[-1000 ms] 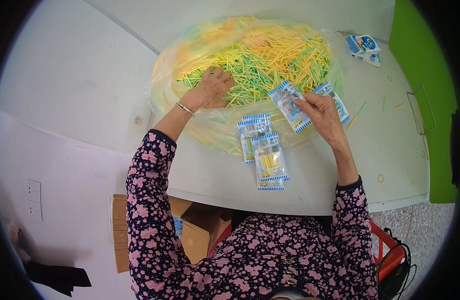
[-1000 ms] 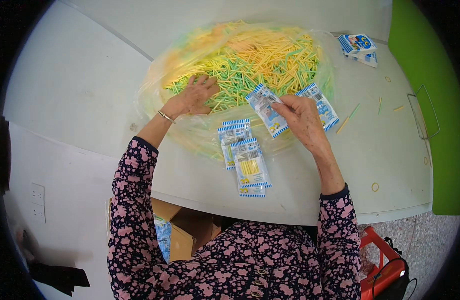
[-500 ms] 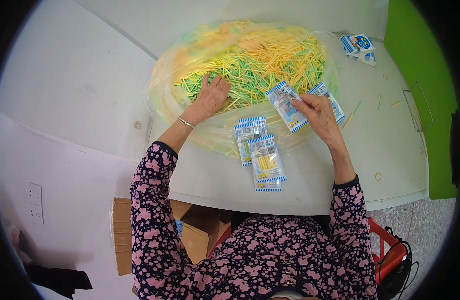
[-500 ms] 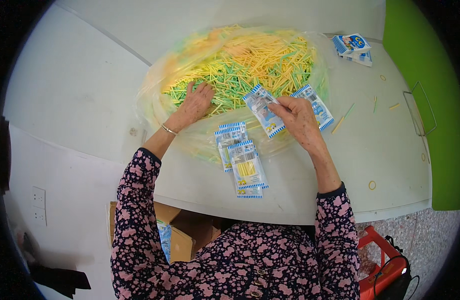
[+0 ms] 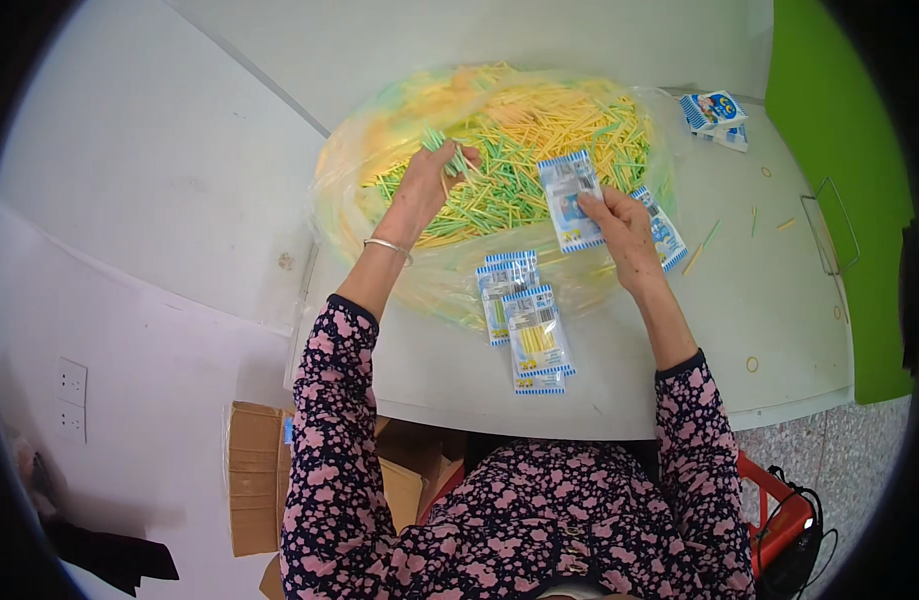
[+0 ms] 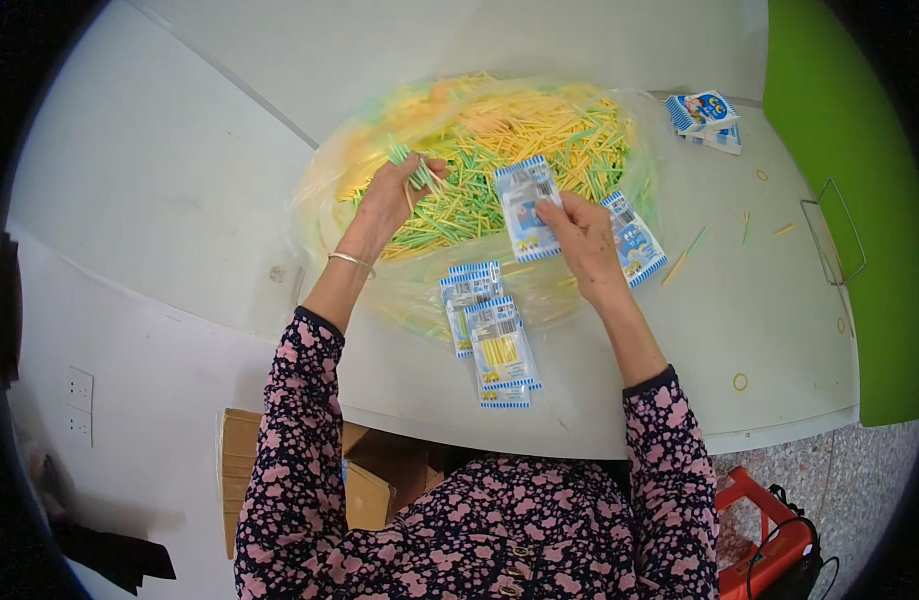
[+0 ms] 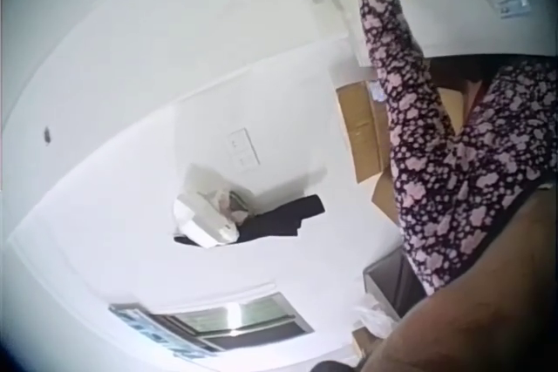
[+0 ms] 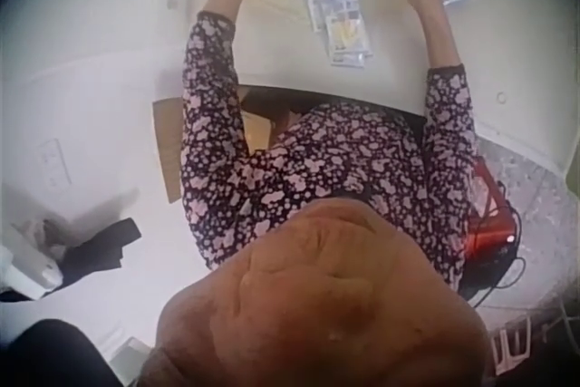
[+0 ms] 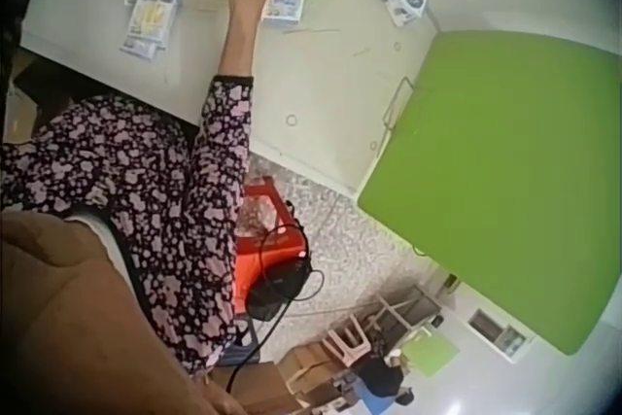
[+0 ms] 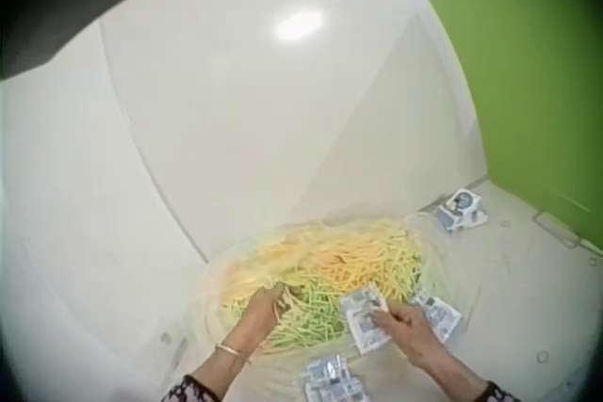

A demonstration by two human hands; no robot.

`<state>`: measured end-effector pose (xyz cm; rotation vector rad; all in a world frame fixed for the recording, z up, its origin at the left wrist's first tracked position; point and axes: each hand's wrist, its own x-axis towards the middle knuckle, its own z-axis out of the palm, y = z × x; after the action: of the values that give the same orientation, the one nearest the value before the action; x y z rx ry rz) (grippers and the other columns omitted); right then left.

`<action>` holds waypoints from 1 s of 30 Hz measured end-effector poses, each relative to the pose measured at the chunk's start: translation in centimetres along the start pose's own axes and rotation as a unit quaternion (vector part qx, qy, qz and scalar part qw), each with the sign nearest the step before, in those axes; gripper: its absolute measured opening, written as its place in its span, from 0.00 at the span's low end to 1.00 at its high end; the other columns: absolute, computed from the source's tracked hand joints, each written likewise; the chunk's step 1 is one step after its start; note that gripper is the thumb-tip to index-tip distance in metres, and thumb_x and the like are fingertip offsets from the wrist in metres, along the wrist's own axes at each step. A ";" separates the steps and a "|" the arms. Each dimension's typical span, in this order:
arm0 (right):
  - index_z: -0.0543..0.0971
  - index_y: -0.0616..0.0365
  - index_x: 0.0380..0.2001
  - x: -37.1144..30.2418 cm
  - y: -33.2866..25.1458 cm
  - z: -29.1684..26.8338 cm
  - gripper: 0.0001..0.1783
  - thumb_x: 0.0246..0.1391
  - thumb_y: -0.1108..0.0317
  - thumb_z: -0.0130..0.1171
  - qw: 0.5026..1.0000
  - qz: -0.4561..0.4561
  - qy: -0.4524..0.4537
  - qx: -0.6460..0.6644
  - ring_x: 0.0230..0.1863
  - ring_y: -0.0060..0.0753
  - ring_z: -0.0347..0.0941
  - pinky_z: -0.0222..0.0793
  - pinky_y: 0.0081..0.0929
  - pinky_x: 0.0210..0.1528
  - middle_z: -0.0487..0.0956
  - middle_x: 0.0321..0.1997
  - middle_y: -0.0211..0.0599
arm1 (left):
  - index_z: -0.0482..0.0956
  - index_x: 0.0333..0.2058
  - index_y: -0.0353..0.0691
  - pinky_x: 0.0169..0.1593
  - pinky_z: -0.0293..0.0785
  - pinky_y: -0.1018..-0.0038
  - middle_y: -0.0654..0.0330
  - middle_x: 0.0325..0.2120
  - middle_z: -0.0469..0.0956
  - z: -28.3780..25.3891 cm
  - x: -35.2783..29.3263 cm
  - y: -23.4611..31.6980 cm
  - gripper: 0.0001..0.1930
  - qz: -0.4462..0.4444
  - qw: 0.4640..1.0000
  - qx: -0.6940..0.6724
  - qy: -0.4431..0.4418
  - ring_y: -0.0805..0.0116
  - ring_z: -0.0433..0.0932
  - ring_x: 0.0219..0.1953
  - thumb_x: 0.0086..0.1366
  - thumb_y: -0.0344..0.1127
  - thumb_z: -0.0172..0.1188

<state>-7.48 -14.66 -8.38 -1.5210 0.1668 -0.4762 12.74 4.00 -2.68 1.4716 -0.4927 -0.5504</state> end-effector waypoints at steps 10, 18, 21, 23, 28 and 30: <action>0.72 0.60 0.43 7.0 0.7 7.7 0.11 0.59 0.69 0.48 0.827 0.111 0.146 0.532 0.45 0.31 0.72 0.65 0.30 0.51 0.77 0.43 0.36 | 0.65 0.45 0.31 0.50 0.71 0.59 0.50 0.42 0.74 7.6 0.6 -2.8 0.13 -0.075 0.927 -0.367 -0.027 0.56 0.74 0.44 0.67 0.35 0.47; 0.72 0.61 0.42 7.9 2.1 8.5 0.10 0.59 0.70 0.48 0.756 0.131 0.215 0.604 0.45 0.34 0.73 0.67 0.32 0.53 0.77 0.44 0.38 | 0.69 0.42 0.30 0.47 0.74 0.67 0.50 0.40 0.75 9.9 0.2 -5.7 0.10 0.061 0.946 -0.311 0.063 0.60 0.76 0.43 0.65 0.28 0.46; 0.71 0.64 0.44 7.4 1.6 8.7 0.12 0.59 0.71 0.48 0.767 0.125 0.217 0.591 0.42 0.31 0.72 0.69 0.28 0.47 0.76 0.42 0.38 | 0.69 0.41 0.29 0.46 0.75 0.67 0.49 0.40 0.75 10.2 -0.1 -5.5 0.09 0.071 0.951 -0.287 0.095 0.61 0.77 0.42 0.64 0.26 0.44; 0.72 0.64 0.42 7.1 1.6 8.4 0.11 0.57 0.72 0.51 0.781 0.112 0.172 0.590 0.41 0.31 0.73 0.69 0.28 0.45 0.76 0.42 0.37 | 0.70 0.40 0.29 0.46 0.75 0.66 0.49 0.39 0.75 10.4 0.0 -5.2 0.09 0.074 0.948 -0.294 0.095 0.61 0.77 0.42 0.64 0.25 0.43; 0.75 0.62 0.41 6.9 1.5 5.1 0.11 0.54 0.71 0.56 0.871 0.023 0.166 0.461 0.39 0.26 0.74 0.69 0.25 0.44 0.78 0.40 0.34 | 0.63 0.41 0.33 0.38 0.75 0.65 0.51 0.36 0.73 8.5 0.5 -4.0 0.08 -0.036 0.945 -0.311 0.093 0.58 0.75 0.37 0.67 0.30 0.41; 0.75 0.60 0.40 6.4 1.0 3.8 0.11 0.53 0.70 0.58 0.891 -0.009 0.155 0.428 0.39 0.24 0.74 0.69 0.24 0.45 0.78 0.39 0.32 | 0.63 0.42 0.33 0.37 0.74 0.64 0.50 0.37 0.72 7.3 0.9 -3.5 0.08 -0.045 0.935 -0.334 0.106 0.56 0.75 0.38 0.67 0.31 0.41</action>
<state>-0.01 -13.78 -7.98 -0.5740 0.1595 -0.6923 8.73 -2.31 -5.92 0.8824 -0.0454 -0.5512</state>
